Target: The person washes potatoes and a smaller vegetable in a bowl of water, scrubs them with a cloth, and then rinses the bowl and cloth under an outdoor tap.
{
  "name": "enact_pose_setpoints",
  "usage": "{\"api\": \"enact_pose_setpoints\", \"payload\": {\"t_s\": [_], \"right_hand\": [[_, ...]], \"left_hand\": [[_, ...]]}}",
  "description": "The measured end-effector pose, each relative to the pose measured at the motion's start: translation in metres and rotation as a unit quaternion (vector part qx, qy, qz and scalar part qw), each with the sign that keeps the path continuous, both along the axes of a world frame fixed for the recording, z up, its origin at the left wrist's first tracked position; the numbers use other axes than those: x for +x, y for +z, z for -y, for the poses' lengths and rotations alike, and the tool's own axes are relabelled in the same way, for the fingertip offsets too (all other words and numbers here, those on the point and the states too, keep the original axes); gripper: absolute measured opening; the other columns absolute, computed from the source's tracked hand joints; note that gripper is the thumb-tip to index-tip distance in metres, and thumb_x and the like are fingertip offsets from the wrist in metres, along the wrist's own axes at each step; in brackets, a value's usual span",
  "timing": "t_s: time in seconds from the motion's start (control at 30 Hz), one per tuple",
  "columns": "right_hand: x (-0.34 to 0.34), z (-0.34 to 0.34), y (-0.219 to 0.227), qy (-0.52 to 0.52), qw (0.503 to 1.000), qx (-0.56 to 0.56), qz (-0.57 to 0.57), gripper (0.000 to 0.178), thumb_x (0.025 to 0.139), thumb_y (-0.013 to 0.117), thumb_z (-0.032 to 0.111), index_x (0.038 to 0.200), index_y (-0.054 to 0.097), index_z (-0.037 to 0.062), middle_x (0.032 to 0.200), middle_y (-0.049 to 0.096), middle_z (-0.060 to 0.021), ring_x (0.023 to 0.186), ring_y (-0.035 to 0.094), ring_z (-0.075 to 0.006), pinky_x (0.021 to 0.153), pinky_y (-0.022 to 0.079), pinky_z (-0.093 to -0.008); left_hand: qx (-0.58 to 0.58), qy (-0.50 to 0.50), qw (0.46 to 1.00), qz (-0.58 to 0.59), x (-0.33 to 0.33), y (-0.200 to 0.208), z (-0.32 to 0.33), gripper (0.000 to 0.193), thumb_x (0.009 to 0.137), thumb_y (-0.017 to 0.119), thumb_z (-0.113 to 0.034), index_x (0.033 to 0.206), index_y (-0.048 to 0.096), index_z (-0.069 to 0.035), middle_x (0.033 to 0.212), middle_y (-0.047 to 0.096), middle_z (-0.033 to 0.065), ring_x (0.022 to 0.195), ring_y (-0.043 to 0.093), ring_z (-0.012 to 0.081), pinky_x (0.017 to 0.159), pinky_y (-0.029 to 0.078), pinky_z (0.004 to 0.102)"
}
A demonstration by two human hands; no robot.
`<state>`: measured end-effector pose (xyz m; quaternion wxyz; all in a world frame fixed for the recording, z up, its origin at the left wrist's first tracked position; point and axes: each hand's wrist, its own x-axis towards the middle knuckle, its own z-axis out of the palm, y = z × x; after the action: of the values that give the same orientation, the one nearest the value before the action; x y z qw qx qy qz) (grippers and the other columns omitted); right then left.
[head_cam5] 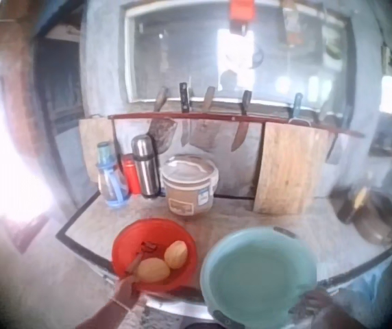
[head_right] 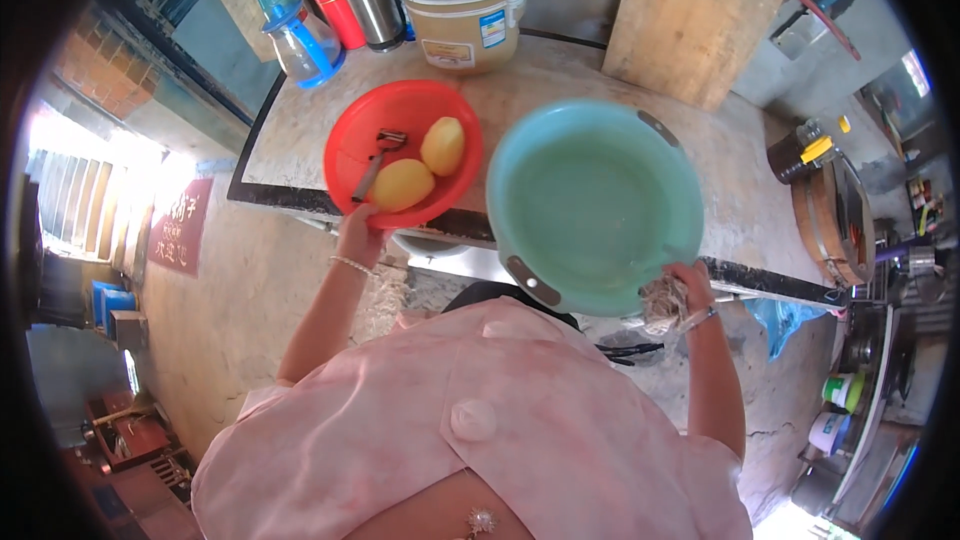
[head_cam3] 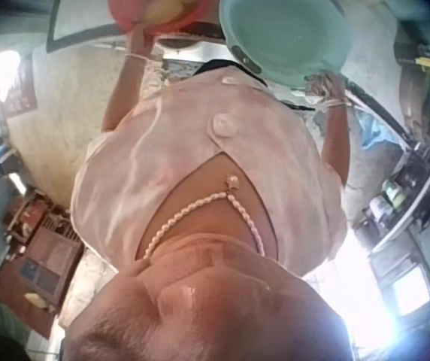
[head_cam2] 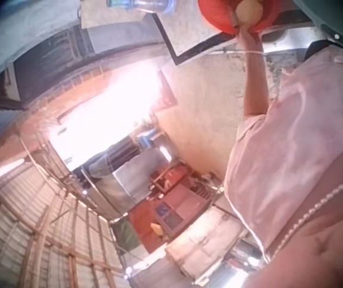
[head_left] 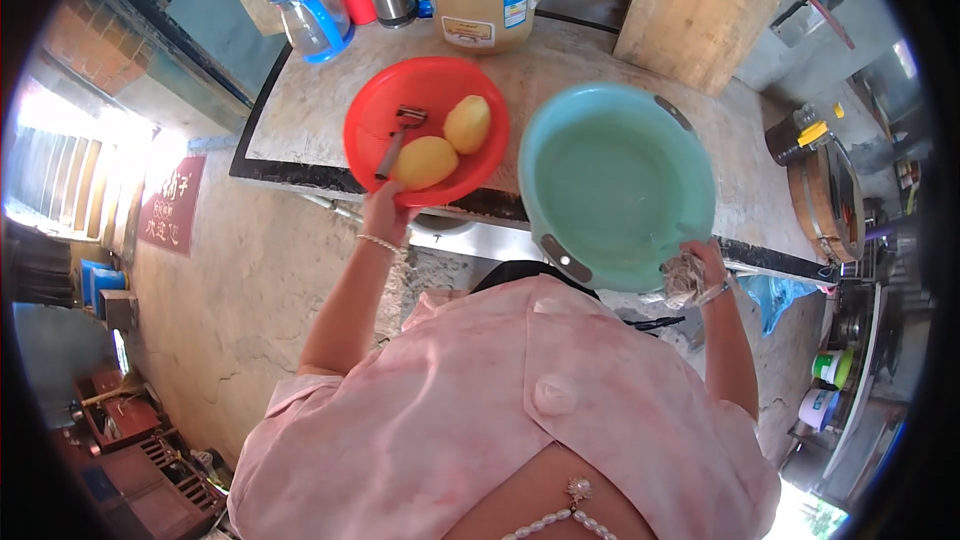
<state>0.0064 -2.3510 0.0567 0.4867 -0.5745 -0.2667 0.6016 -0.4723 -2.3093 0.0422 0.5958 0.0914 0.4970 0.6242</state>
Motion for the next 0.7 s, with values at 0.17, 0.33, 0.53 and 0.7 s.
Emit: {"api": "enact_pose_setpoints", "payload": {"t_s": [0.17,0.33,0.53,0.7], "right_hand": [[-0.041,-0.038,0.0,0.074,0.997,0.008,0.016,0.014,0.066,0.056,0.008,0.077,0.057,-0.0001,0.066,0.055,-0.0039,0.058,0.054,-0.0126,0.052,0.044,-0.0261],[-0.095,-0.07,0.015,0.073,0.997,-0.012,-0.029,0.016,0.066,0.056,0.007,0.079,0.056,-0.0022,0.069,0.056,-0.0065,0.061,0.056,-0.0162,0.055,0.046,-0.0279],[-0.127,-0.095,0.005,0.101,0.992,-0.057,-0.059,0.025,0.066,0.058,0.007,0.088,0.053,-0.0046,0.075,0.057,-0.0095,0.064,0.058,-0.019,0.056,0.048,-0.0298],[-0.147,-0.092,0.028,0.13,0.989,-0.053,-0.053,0.033,0.071,0.061,0.015,0.096,0.05,-0.0049,0.082,0.057,-0.0095,0.068,0.059,-0.0184,0.058,0.049,-0.0291]], "left_hand": [[0.037,0.011,0.999,-0.011,-0.063,-0.015,-0.007,0.029,0.073,0.046,0.0,0.102,0.044,0.002,0.093,0.054,0.0135,0.081,0.058,0.0243,0.06,0.053,0.031],[0.03,0.055,0.998,-0.002,-0.093,-0.008,-0.011,0.025,0.074,0.045,-0.002,0.099,0.046,0.002,0.089,0.055,0.0124,0.07,0.059,0.0218,0.053,0.053,0.0282],[0.008,0.062,0.998,0.014,-0.135,-0.01,-0.013,0.024,0.074,0.046,-0.002,0.098,0.047,-0.002,0.089,0.056,0.0098,0.075,0.058,0.0211,0.06,0.053,0.0286],[0.004,0.054,0.998,0.024,-0.153,-0.021,-0.021,0.018,0.075,0.049,-0.003,0.093,0.049,-0.005,0.082,0.056,0.0048,0.068,0.058,0.0176,0.054,0.049,0.025]]}}
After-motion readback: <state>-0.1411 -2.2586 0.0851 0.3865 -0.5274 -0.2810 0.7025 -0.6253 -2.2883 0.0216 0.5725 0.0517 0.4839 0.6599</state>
